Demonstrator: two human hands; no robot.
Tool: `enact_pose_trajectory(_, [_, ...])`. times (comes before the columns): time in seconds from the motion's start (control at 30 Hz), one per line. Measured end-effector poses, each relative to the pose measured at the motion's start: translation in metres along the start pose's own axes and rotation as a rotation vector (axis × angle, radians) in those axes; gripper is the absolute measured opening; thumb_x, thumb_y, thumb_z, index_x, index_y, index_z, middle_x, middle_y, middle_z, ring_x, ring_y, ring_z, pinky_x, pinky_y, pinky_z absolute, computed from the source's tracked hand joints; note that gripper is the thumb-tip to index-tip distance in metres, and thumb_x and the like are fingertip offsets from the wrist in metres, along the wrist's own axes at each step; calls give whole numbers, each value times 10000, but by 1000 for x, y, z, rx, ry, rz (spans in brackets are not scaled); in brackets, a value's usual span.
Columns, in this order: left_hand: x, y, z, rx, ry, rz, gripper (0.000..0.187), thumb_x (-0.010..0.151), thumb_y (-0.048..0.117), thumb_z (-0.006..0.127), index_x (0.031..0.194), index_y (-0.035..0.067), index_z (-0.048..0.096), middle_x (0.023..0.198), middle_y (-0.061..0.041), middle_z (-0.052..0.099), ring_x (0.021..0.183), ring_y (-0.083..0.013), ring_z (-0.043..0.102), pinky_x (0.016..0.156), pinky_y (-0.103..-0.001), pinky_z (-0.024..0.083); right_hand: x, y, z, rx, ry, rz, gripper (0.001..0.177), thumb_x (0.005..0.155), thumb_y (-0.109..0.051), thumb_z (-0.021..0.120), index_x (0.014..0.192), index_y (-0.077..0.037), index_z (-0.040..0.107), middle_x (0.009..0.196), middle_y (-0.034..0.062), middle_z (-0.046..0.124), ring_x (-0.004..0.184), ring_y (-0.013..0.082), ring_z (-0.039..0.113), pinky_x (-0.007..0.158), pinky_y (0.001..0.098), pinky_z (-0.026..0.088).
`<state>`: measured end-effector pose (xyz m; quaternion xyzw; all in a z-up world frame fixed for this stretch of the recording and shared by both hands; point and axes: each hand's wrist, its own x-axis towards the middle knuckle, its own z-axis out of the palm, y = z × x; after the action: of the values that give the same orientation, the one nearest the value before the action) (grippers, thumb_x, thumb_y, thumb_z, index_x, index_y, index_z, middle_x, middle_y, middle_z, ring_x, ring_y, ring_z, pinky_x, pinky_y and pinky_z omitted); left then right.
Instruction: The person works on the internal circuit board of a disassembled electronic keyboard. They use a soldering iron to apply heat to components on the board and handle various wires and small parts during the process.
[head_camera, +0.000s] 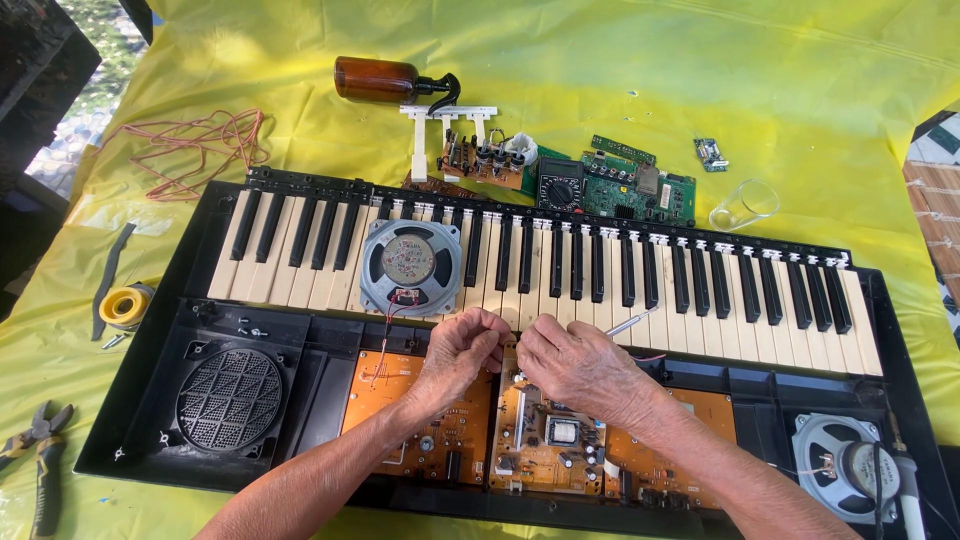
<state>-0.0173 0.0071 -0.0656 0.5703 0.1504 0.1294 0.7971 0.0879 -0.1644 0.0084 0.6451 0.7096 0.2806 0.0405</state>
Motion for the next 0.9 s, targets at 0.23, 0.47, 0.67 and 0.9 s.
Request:
enact_pose_trajectory(0.23, [-3,8,0,-51,-2,-18,143,982,-21,581,963,-21,723,813,-138,671,681,-168,676,596,-290,646,0,-3,-3,48,-24,-28,139,949,-174,632,820,-141,591,836,53,463,900,270,541,545,310,476])
enact_pose_trajectory(0.47, [-3,15,2,-106,-19,-84,121,974,-25,590,992,-29,710,843,-149,693,701,-175,690,624,-293,649,-6,-2,12,179,-236,150,93,963,-132,661,871,-139,675,802,16,523,885,199,563,533,232,489])
enact_pose_trajectory(0.67, [-2,18,3,-112,-20,-140,106,952,-40,621,1020,-45,703,880,-174,735,732,-190,722,656,-306,655,0,8,6,374,-339,263,82,899,-98,741,884,-172,709,809,-1,571,860,166,572,551,224,510])
enact_pose_trajectory(0.9, [-7,27,7,-92,-22,-155,114,939,-37,647,1028,-39,719,868,-159,732,719,-179,708,656,-299,642,10,15,-3,753,-434,489,204,868,-61,756,1058,-127,721,887,66,692,939,220,668,734,326,611])
